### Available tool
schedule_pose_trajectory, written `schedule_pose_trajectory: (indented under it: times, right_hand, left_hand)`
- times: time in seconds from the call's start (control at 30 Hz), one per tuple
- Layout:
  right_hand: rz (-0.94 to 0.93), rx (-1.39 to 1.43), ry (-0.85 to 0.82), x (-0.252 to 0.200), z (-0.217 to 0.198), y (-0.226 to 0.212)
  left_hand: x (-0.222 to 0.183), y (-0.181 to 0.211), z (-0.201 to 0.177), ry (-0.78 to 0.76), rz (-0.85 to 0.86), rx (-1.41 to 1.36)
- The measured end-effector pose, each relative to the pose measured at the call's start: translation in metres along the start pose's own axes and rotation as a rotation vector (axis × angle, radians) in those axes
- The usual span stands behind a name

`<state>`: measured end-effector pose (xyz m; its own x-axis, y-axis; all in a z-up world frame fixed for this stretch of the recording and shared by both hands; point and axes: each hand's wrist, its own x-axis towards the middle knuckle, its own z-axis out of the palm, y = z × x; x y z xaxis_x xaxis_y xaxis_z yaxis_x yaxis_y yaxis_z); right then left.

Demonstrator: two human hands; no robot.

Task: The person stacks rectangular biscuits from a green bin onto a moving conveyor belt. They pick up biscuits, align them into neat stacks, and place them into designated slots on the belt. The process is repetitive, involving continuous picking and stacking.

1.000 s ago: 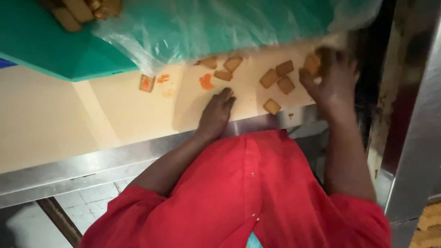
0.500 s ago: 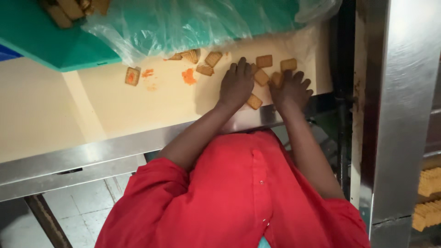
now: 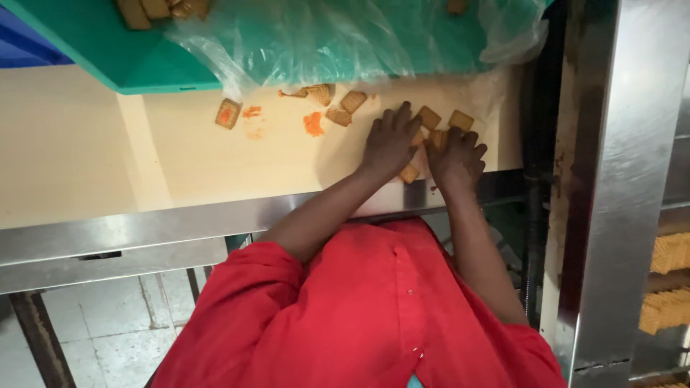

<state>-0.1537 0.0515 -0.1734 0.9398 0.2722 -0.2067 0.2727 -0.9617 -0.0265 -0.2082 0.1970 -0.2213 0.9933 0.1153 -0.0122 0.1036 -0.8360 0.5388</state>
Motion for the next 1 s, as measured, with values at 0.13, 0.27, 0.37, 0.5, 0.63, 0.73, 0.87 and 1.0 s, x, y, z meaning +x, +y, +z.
schedule_pose_trajectory:
  times: [0.13, 0.27, 0.37, 0.5, 0.63, 0.73, 0.87, 1.0]
  right_hand:
    - [-0.073, 0.012, 0.009, 0.000, 0.005, -0.025]
    - [-0.070, 0.026, -0.038, -0.002, -0.005, -0.052]
    - [-0.061, 0.079, -0.059, -0.004, -0.016, -0.055]
    - [0.038, 0.043, -0.096, 0.000, -0.013, -0.057]
    - [-0.077, 0.138, -0.041, -0.003, 0.006, -0.059]
    - [-0.174, 0.365, 0.066, -0.008, 0.012, -0.049]
    - [-0.196, 0.430, 0.205, -0.035, 0.003, -0.010]
    - [-0.247, 0.432, 0.117, -0.072, 0.018, -0.011]
  left_hand:
    - [-0.015, -0.032, 0.003, 0.095, 0.044, 0.104]
    - [-0.016, -0.036, -0.017, 0.074, 0.047, 0.030]
    - [-0.003, -0.026, -0.023, 0.029, 0.005, 0.089]
    - [-0.005, -0.028, -0.015, 0.075, 0.004, 0.114]
    - [-0.023, -0.039, -0.012, 0.098, 0.080, 0.123]
    - [-0.032, -0.041, -0.021, 0.087, 0.097, 0.077]
    - [-0.030, -0.040, -0.032, 0.038, 0.097, -0.003]
    - [-0.029, -0.045, -0.033, 0.062, 0.116, -0.024]
